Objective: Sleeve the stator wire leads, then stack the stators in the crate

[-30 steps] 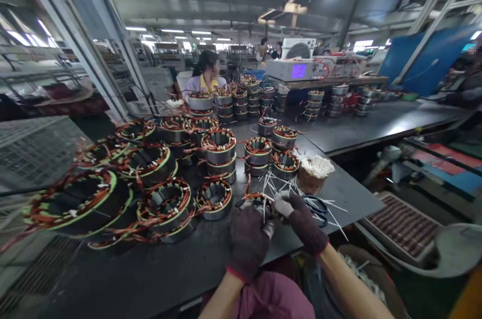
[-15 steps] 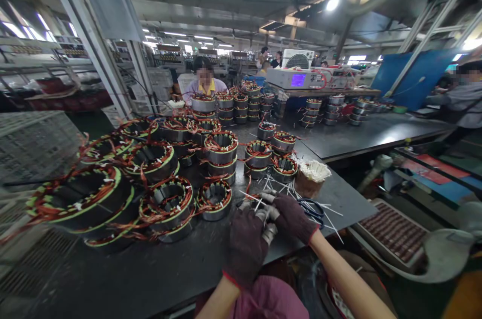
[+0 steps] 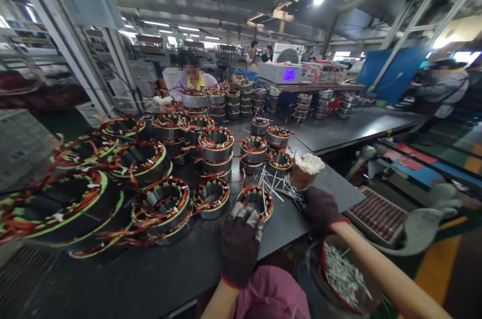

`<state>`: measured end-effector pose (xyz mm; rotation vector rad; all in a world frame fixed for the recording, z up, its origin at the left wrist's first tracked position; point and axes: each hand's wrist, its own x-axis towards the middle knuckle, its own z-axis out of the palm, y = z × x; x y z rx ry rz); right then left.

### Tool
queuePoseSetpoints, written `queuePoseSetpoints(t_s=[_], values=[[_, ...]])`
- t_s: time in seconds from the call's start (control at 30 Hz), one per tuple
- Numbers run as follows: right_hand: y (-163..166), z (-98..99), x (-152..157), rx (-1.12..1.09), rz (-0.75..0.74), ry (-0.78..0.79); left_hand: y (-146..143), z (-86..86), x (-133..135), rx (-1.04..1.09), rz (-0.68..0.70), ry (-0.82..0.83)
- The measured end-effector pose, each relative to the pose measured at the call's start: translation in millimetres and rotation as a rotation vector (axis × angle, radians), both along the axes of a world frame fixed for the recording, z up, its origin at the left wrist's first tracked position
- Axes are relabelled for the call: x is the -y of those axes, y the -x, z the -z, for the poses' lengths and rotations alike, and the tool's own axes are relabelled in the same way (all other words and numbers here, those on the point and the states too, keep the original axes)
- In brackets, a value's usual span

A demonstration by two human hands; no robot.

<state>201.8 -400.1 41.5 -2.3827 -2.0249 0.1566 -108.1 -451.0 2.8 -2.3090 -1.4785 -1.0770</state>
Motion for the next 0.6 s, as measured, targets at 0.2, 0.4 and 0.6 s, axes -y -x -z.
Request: queuePoseSetpoints(t_s=[0.2,0.4,0.6], values=[[-17,-26.0,31,-0.058,0.0,-0.096,-6,-12.5,-2,0.13,0.047,0.041],[-16,-43.6,61,0.004,-0.317,0.0,-11,0.5,-9,0.209,0.078,0.062],[15,-52.0,63,0.18,-0.436,0.012,-14,1.8,-11,0.206,0.08,-0.018]])
